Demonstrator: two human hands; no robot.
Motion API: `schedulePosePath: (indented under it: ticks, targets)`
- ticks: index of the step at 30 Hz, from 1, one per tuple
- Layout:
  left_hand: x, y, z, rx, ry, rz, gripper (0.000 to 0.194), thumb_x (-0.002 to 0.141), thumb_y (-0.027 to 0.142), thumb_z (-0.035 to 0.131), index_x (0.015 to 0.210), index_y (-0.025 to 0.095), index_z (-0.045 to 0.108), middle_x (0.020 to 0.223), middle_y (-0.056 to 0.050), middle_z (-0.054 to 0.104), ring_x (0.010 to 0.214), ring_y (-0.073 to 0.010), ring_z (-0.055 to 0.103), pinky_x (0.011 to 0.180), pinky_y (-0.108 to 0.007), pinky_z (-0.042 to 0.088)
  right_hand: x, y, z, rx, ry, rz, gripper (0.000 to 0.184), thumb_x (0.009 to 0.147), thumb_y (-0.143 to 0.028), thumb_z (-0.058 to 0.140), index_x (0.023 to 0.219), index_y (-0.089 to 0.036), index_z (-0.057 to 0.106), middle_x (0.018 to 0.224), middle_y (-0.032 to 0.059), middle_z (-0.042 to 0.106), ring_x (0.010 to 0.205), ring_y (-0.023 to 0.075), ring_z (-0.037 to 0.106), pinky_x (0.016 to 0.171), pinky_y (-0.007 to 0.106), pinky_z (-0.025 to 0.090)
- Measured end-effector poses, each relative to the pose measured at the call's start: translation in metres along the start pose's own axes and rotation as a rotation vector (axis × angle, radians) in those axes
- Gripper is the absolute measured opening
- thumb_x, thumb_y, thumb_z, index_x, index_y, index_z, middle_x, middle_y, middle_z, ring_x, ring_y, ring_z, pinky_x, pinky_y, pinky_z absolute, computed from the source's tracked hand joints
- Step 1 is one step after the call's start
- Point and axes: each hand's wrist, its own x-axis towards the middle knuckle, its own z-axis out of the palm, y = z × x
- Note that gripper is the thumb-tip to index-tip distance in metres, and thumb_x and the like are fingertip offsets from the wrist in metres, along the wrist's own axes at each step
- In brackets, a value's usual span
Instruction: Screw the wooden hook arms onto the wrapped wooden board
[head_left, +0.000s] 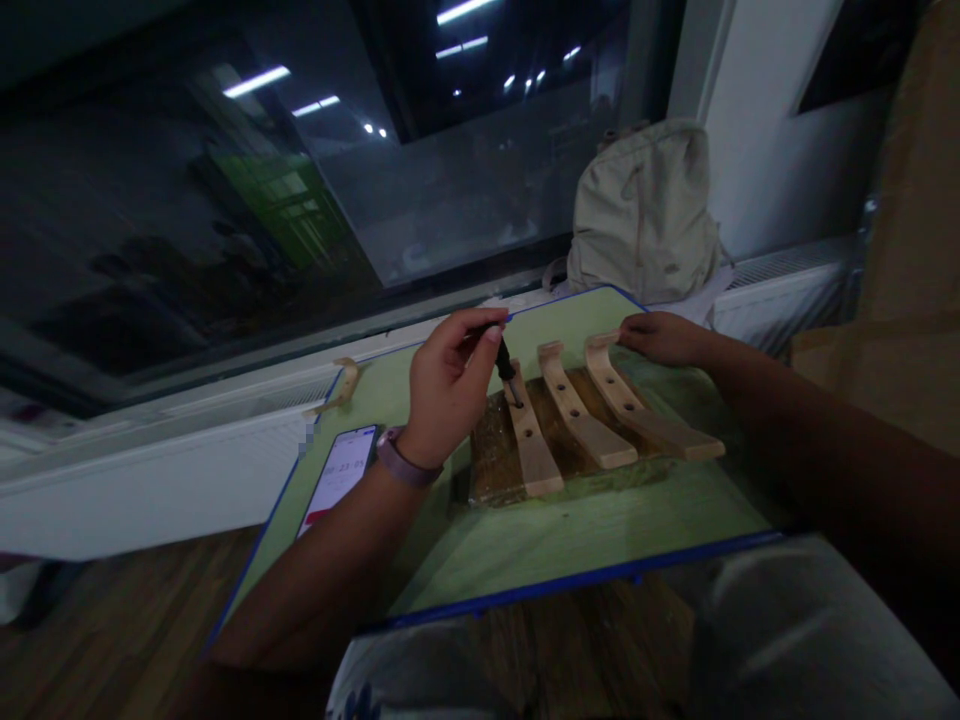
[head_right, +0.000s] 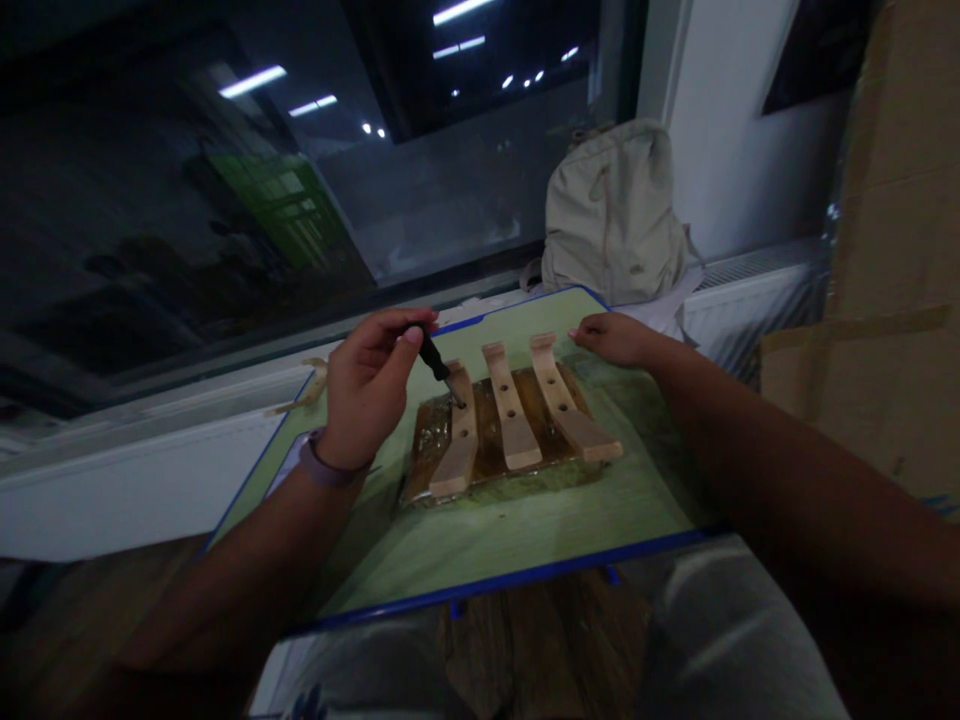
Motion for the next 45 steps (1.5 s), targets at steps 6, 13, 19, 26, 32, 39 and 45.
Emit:
schedulePosePath:
  ticks: [6,13,19,26,32,39,45]
  targets:
    - [0.0023,0.0001,-0.0022,0.109,0.049,0.014,0.013,0.082,0.031,0.072,0.092,0.022,0.072,0.087,-0.002,0.068,0.081,-0.0149,0.064,0.076,-0.029,0.053,-0.0023,-0.0024,-0.0016,-0.006,-0.011,0.004,0.035,0.093,-0.046,0.041,0.074,-0.019,0.055,0.074,0.0072,0.063,0.071,0.0192,0.057,0.068,0.031,0.042]
    - [-0.0011,0.0005,0.0013,-0.056,-0.085,0.021,0.024,0.095,0.033,0.055,0.115,0.024,0.064,0.117,-0.008,0.069,0.110,-0.0197,0.065,0.097,-0.037,0.051,-0.0019,-0.0019,-0.0008,-0.004,-0.019,-0.007,0.036,0.094,-0.044,0.041,0.080,-0.016,0.058,0.083,0.0121,0.067,0.076,0.0192,0.057,0.073,0.031,0.041]
    - [0.0024,0.0001,-0.0035,0.184,0.051,0.146,0.012,0.082,0.027,0.073,0.093,0.022,0.074,0.089,-0.003,0.068,0.087,-0.0150,0.063,0.074,-0.026,0.052,-0.0013,-0.0001,-0.0007,-0.002,-0.010,-0.018,0.037,0.091,-0.050,0.040,0.076,-0.020,0.056,0.079,0.0094,0.066,0.075,0.0217,0.058,0.072,0.033,0.042]
    - [-0.0021,-0.0048,-0.0013,0.072,-0.032,0.091,0.025,0.096,0.026,0.053,0.115,0.023,0.068,0.108,-0.006,0.071,0.101,-0.0171,0.066,0.089,-0.032,0.051,-0.0021,-0.0011,-0.0010,0.006,0.004,-0.032,0.038,0.089,-0.051,0.039,0.074,-0.021,0.056,0.077,0.0107,0.066,0.074,0.0232,0.059,0.071,0.036,0.043]
    - [0.0021,-0.0005,-0.0030,0.183,0.036,0.129,0.012,0.083,0.025,0.072,0.094,0.021,0.074,0.089,-0.003,0.068,0.083,-0.0144,0.062,0.075,-0.027,0.051,-0.0009,0.0006,0.0001,0.008,0.014,-0.027,0.036,0.089,-0.051,0.041,0.073,-0.021,0.056,0.076,0.0088,0.065,0.073,0.0224,0.059,0.069,0.035,0.044]
    - [-0.0021,-0.0037,-0.0003,-0.019,-0.066,0.033,0.026,0.096,0.031,0.053,0.117,0.022,0.065,0.109,-0.006,0.070,0.093,-0.0161,0.067,0.084,-0.032,0.054,0.0006,0.0034,0.0002,0.000,0.004,-0.021,0.036,0.089,-0.051,0.041,0.072,-0.022,0.055,0.076,0.0091,0.066,0.073,0.0237,0.060,0.070,0.037,0.045]
    - [0.0032,0.0013,-0.0039,0.177,0.047,0.163,0.010,0.082,0.026,0.073,0.091,0.021,0.074,0.086,-0.002,0.067,0.082,-0.0133,0.061,0.072,-0.025,0.050,0.0015,0.0050,0.0005,-0.006,0.016,-0.053,0.038,0.089,-0.052,0.040,0.071,-0.022,0.055,0.074,0.0087,0.066,0.071,0.0230,0.059,0.068,0.036,0.045]
